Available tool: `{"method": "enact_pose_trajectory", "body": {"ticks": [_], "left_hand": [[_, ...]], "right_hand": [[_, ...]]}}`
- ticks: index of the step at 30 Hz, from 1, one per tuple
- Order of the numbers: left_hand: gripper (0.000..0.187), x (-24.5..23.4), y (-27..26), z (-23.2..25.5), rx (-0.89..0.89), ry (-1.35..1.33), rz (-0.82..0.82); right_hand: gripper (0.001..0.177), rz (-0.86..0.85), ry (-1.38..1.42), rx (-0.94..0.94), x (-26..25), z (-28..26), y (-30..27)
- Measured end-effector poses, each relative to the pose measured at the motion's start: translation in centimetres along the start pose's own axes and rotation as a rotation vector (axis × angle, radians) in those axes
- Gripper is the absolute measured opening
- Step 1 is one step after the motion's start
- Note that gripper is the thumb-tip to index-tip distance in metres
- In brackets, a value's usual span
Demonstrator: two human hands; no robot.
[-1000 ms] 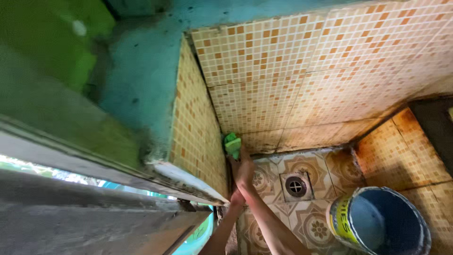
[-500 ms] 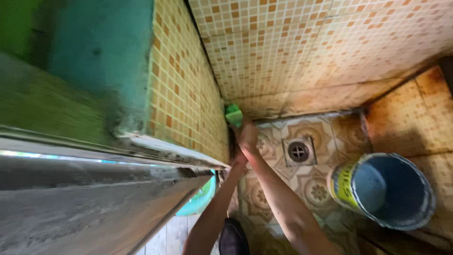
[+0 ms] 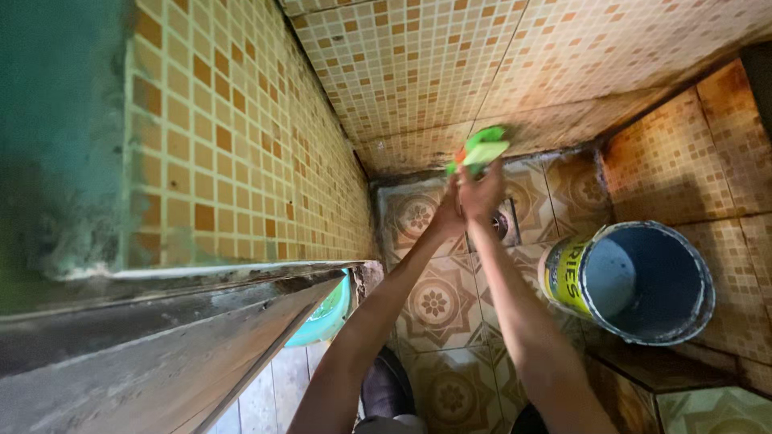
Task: The person cleans the tiled floor and walls of a bathroom by scrubbing the surfaces with a green brush and rinsing them with water from a bucket.
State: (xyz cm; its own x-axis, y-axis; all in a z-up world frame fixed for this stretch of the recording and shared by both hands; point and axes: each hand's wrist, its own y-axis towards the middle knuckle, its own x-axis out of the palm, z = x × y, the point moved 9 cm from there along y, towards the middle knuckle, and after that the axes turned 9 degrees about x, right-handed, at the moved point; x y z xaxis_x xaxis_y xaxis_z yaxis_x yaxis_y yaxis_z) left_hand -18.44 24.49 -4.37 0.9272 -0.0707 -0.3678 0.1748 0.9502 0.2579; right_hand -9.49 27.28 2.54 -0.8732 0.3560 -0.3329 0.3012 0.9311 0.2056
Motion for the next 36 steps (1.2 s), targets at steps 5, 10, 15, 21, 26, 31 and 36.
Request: {"method": "enact_pose_trajectory", "body": {"ticks": [5, 10, 15, 21, 26, 31, 36], "left_hand": [[0.065, -3.2, -3.3, -1.2, 0.043, 0.015, 0.092], [0.068, -10.7, -9.4, -6.1, -0.031, 0.105, 0.397], [0.071, -6.2, -6.7, -4.6, -0.015, 0.050, 0.370], [0.075, -0.8, -3.2, -1.0, 0.001, -0.006, 0.094], [0.078, -3.5, -5.5, -5.0, 0.001, -0.018, 0.109], [0.081, -5.4, -6.8, -8.4, 0.073, 0.138, 0.239], [0.091, -3.0, -9.6, -5.0, -0.260, -0.413, 0.063]], "right_hand": [[0.032, -0.097, 0.086, -0.173, 5.0, -1.1, -3.6], [0.029, -0.389, -0.374, -0.046, 16.1, -1.6, -7.7], [0.047, -0.206, -0.125, -0.252, 8.9, -4.6, -5.6], [0.032, -0.150, 0.036, -0.096, 2.7, 1.3, -2.1], [0.064, -0.234, 0.058, -0.131, 5.0, -0.4, -4.6], [0.081, -0.180, -0.067, -0.141, 6.2, -3.7, -5.0], [0.070, -0.287, 0.024, 0.306, 4.6, 1.0, -3.3]]}}
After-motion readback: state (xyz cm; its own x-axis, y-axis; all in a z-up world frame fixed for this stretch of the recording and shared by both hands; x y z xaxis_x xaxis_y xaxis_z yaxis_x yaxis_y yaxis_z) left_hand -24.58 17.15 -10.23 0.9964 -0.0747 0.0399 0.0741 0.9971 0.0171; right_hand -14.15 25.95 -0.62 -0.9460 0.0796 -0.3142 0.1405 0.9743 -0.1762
